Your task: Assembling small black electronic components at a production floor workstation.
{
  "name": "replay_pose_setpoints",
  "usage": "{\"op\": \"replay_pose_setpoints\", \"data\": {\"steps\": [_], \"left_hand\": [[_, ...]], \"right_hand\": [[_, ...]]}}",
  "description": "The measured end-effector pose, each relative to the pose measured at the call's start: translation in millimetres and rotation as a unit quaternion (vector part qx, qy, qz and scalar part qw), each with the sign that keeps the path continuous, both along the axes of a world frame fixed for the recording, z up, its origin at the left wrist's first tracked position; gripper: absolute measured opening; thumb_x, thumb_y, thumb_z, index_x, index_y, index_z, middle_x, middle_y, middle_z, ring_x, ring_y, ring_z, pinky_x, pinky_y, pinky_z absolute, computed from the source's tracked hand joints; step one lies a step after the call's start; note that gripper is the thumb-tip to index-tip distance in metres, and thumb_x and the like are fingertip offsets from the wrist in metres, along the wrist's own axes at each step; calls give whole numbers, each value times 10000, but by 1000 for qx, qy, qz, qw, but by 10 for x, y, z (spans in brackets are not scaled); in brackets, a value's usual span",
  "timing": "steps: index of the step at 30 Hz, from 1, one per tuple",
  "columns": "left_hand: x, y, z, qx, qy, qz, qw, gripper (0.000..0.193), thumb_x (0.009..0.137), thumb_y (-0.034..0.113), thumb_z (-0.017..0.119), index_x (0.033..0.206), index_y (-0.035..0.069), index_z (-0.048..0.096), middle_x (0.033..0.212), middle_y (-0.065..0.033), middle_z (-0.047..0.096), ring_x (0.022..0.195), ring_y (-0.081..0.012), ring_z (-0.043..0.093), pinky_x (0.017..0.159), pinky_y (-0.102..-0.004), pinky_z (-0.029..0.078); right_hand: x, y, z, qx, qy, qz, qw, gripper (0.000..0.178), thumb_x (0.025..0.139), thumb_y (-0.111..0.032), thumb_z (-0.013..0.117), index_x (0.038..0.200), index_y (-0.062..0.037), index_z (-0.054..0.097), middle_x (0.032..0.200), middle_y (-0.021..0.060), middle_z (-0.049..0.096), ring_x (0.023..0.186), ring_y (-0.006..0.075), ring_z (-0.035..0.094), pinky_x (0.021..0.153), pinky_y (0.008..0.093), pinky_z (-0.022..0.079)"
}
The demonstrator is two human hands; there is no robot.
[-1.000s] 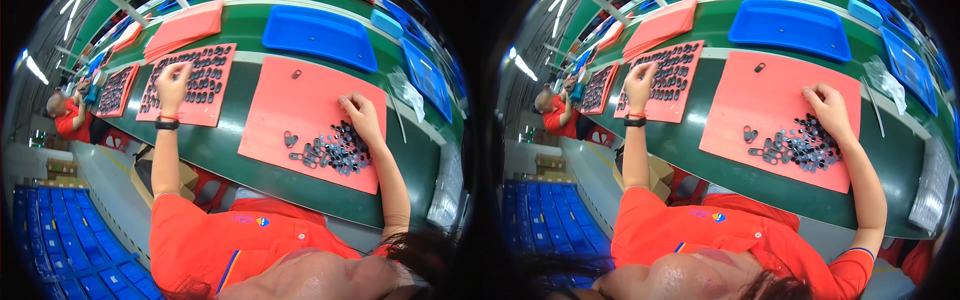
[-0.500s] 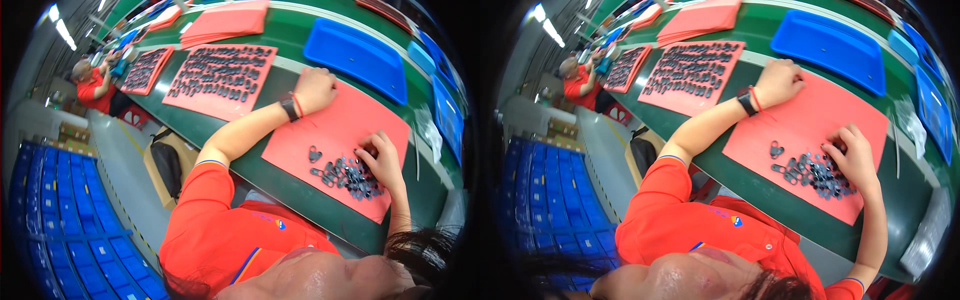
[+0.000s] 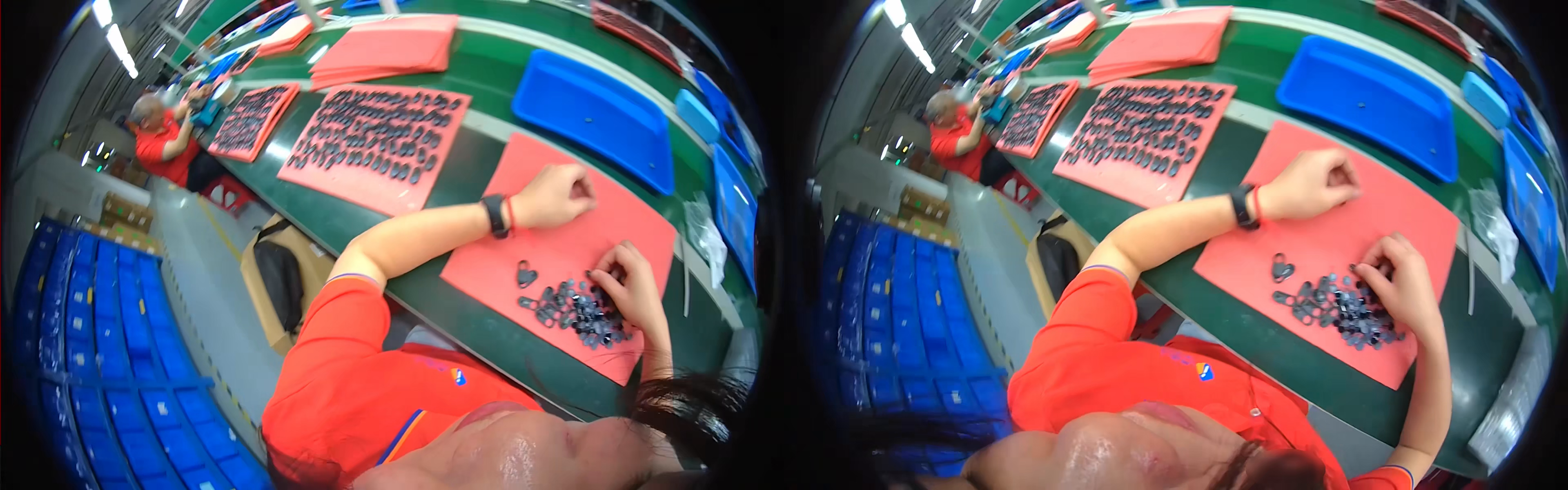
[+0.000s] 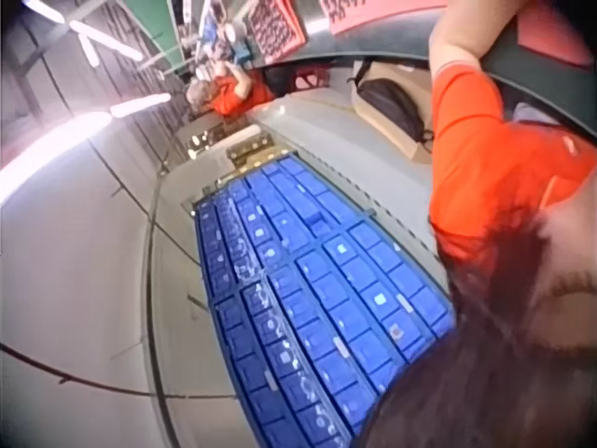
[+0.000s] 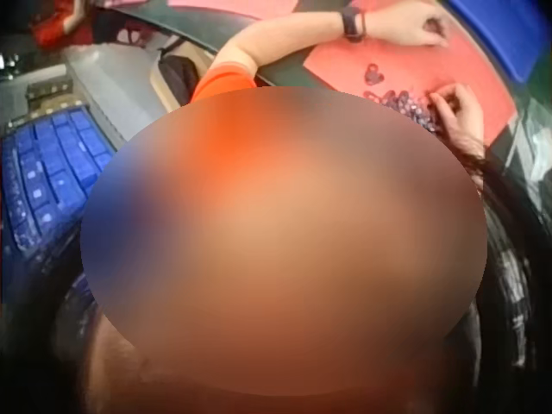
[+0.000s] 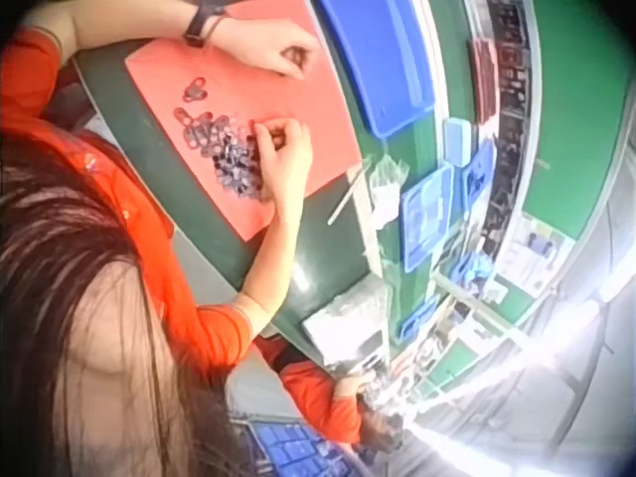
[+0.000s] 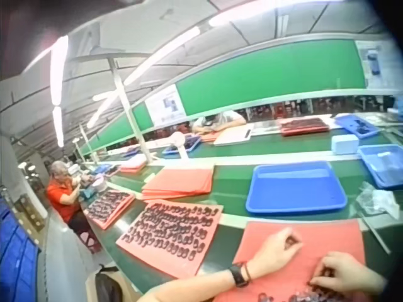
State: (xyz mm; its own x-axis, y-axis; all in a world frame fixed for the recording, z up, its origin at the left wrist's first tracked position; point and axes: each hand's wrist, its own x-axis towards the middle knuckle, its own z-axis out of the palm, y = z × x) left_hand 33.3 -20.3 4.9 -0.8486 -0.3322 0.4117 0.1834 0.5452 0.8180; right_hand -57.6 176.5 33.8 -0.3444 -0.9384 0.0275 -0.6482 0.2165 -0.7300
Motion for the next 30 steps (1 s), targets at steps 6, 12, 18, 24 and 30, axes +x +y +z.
{"op": "replay_pose_setpoints", "data": {"steps": [6, 12, 18, 24, 30], "left_hand": [[-124, 460, 0, 183, -86, -191, 961, 146, 808, 45, 587, 920, -46, 564, 690, -91, 622, 598, -115, 617, 495, -221, 493], [-112, 297, -120, 253, -154, -181, 938, 120, 838, 30, 552, 930, -48, 555, 781, -99, 620, 651, -124, 624, 529, -216, 515], [-116, 326, -174, 296, -125, -191, 927, 117, 838, 32, 557, 930, -41, 551, 801, -96, 615, 656, -125, 621, 527, -211, 512], [0, 74, 384, 358, -2, -246, 901, 74, 830, 40, 570, 878, 1, 530, 777, -69, 592, 653, -128, 582, 551, -214, 471], [937, 163, 1670, 332, 345, -553, 682, 152, 782, 6, 478, 702, 33, 605, 723, -124, 644, 610, -199, 587, 750, -367, 431]], "right_hand": [[-182, 296, -198, -3, -162, -53, 985, 98, 792, -13, 592, 836, -40, 508, 699, -25, 529, 628, 38, 481, 558, 166, 374], [-110, 83, 76, 19, -161, -54, 985, 73, 734, 16, 636, 770, 6, 573, 663, -17, 572, 588, 23, 485, 537, 176, 399], [-100, 134, -49, -12, -166, -68, 984, 64, 739, 21, 619, 802, 21, 628, 685, 17, 622, 580, 24, 507, 534, 179, 411], [-174, 94, -49, 23, -212, -18, 977, 76, 760, -8, 613, 829, -11, 580, 827, 22, 611, 712, 44, 545, 635, 188, 435], [-244, 135, -128, -28, -344, -19, 938, 78, 772, 0, 589, 843, -1, 556, 929, 89, 595, 839, 122, 568, 770, 252, 456]]}}
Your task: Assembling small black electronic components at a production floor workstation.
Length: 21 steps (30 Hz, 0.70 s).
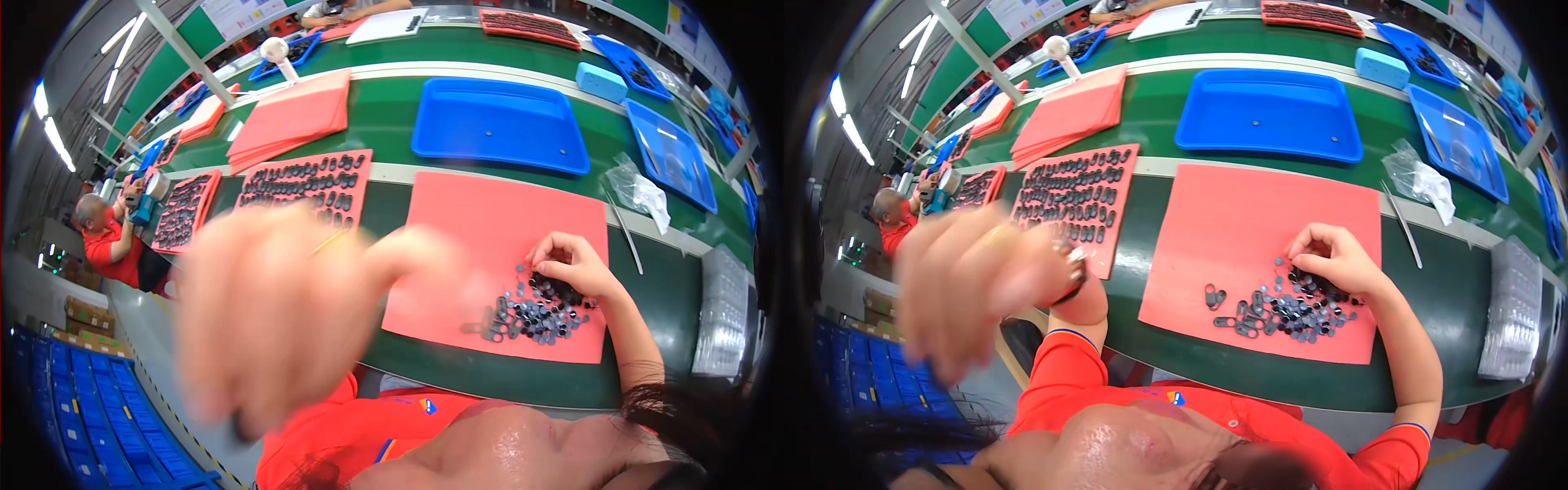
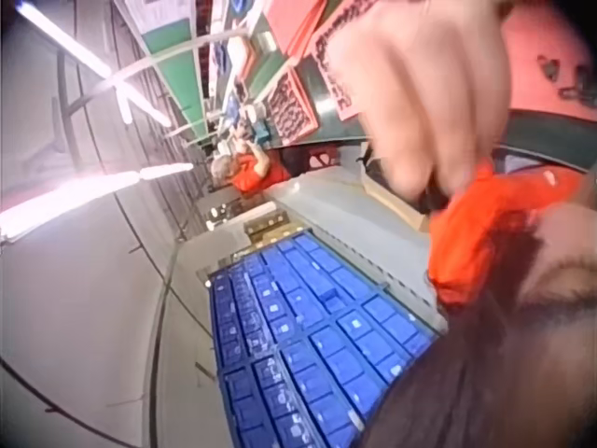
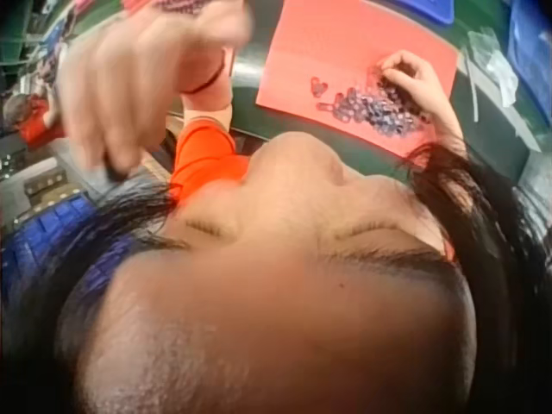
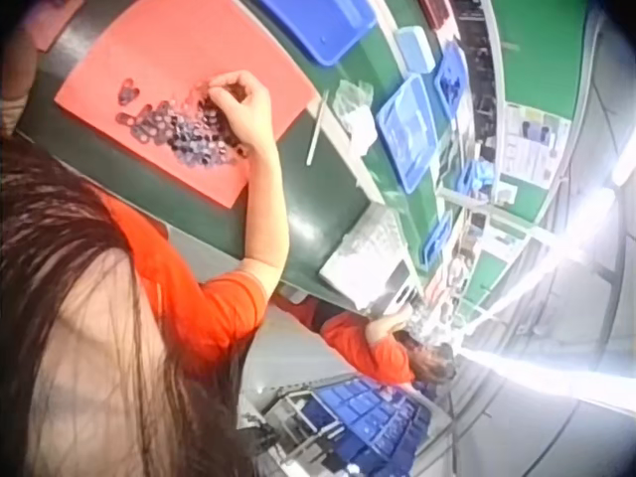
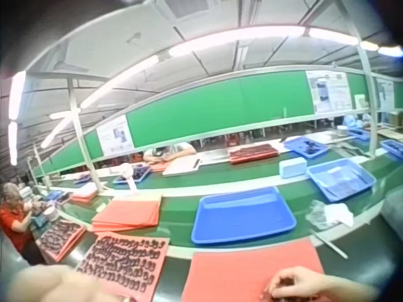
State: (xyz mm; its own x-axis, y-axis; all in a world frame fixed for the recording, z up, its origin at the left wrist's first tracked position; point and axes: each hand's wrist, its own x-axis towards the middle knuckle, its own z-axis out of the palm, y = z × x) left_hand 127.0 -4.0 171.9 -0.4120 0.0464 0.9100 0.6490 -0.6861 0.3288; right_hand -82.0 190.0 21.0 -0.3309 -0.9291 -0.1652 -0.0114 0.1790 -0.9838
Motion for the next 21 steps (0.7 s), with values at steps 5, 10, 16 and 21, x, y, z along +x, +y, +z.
{"op": "replay_pose_setpoints", "data": {"steps": [5, 10, 16, 21], "left_hand": [[166, 88, 169, -169, 104, -99, 975, 129, 776, -14, 464, 728, -3, 583, 719, -131, 614, 639, -228, 590, 708, -350, 471], [49, 72, 103, -373, 205, -150, 892, 119, 804, 50, 475, 728, 25, 564, 736, -91, 595, 670, -211, 588, 653, -328, 462], [-498, -8, -336, -523, 48, -165, 835, 34, 798, 57, 564, 814, 50, 593, 741, -68, 606, 675, -150, 594, 625, -288, 474], [-1189, -185, -1178, -234, -570, 77, 784, 188, 810, 85, 619, 965, -17, 597, 822, -47, 628, 708, -105, 596, 637, -223, 496]], "right_hand": [[44, -29, 26, -18, 12, 10, 1000, 72, 789, -12, 589, 848, -2, 549, 912, 84, 599, 828, 122, 578, 754, 248, 462], [43, -28, 10, -27, 19, 5, 999, 71, 800, -16, 585, 860, -1, 550, 877, 63, 601, 803, 110, 582, 726, 240, 466], [44, -27, -18, -37, 92, -51, 994, 104, 810, -33, 587, 899, 16, 563, 858, 45, 600, 762, 83, 580, 668, 220, 465], [19, -61, -135, -50, 101, -141, 983, 141, 810, -39, 593, 942, 12, 590, 818, 20, 605, 707, 56, 559, 609, 200, 453]]}}
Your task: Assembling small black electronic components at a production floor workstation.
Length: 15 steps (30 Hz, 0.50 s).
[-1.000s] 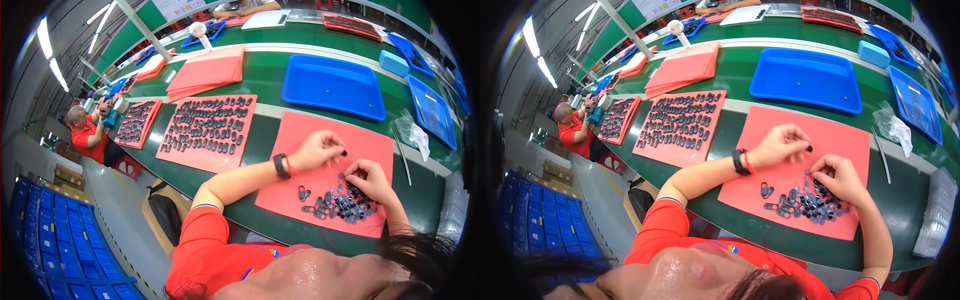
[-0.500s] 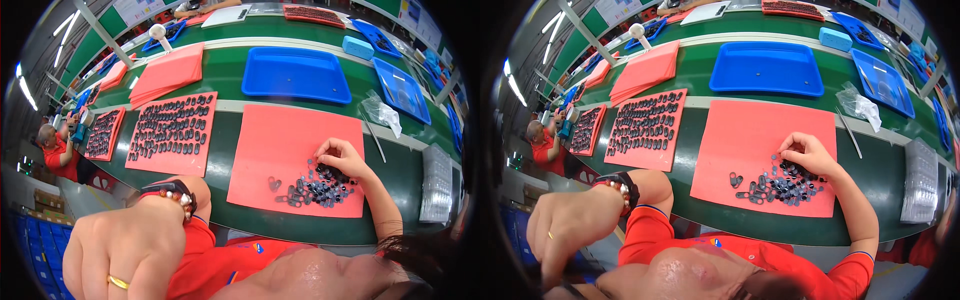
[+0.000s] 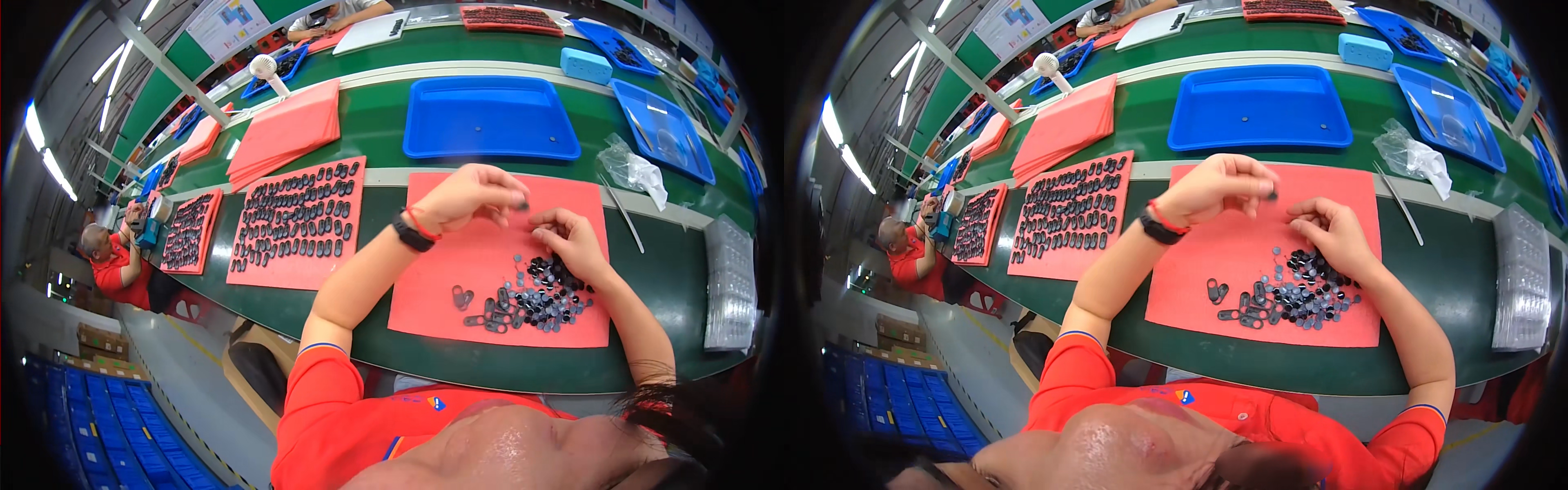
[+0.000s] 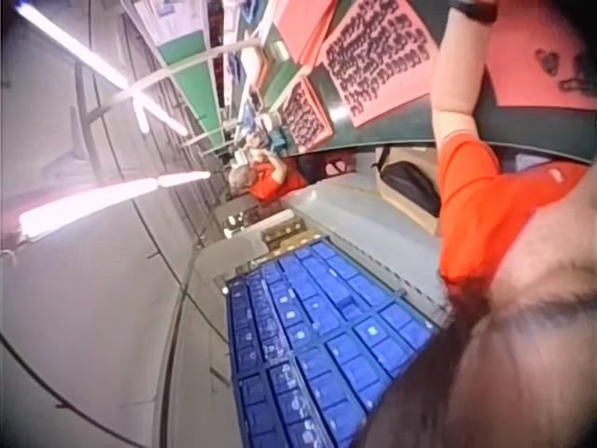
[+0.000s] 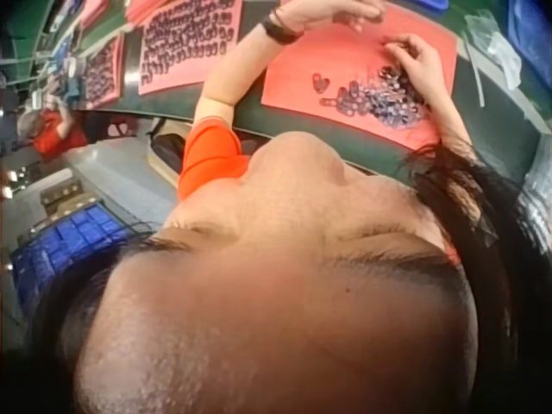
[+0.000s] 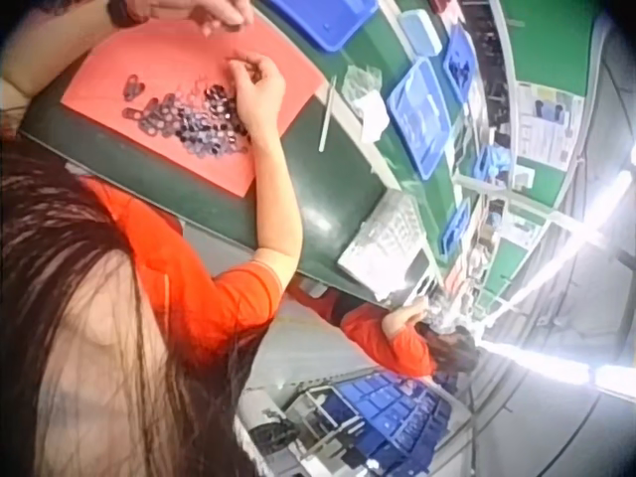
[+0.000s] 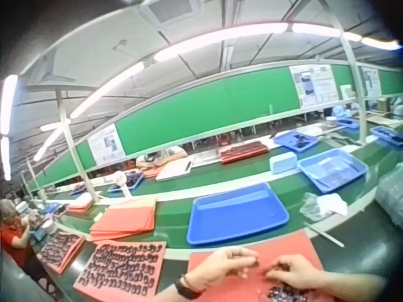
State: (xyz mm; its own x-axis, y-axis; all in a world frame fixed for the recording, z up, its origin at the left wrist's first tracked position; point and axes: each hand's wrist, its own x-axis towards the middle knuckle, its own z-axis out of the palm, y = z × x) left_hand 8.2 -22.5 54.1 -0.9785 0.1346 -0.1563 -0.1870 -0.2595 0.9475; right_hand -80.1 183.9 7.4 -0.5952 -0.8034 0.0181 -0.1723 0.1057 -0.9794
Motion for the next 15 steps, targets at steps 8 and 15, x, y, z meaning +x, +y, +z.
{"op": "replay_pose_setpoints", "data": {"steps": [8, 15], "left_hand": [[-179, 130, -501, 62, -34, 139, 988, 220, 840, 106, 592, 1034, 3, 581, 908, -66, 629, 719, -88, 597, 590, -182, 485], [-187, 170, -482, -14, -21, 136, 990, 203, 834, 86, 591, 1006, -22, 584, 885, -78, 633, 718, -107, 608, 587, -196, 500]], "right_hand": [[-7, 5, 33, -29, -46, -9, 998, 135, 815, -88, 602, 912, 2, 629, 798, 11, 619, 645, 30, 508, 562, 175, 404], [-68, -44, -40, -80, -77, -60, 992, 199, 827, -129, 603, 970, 4, 564, 851, 9, 586, 644, 30, 489, 553, 169, 379]]}}
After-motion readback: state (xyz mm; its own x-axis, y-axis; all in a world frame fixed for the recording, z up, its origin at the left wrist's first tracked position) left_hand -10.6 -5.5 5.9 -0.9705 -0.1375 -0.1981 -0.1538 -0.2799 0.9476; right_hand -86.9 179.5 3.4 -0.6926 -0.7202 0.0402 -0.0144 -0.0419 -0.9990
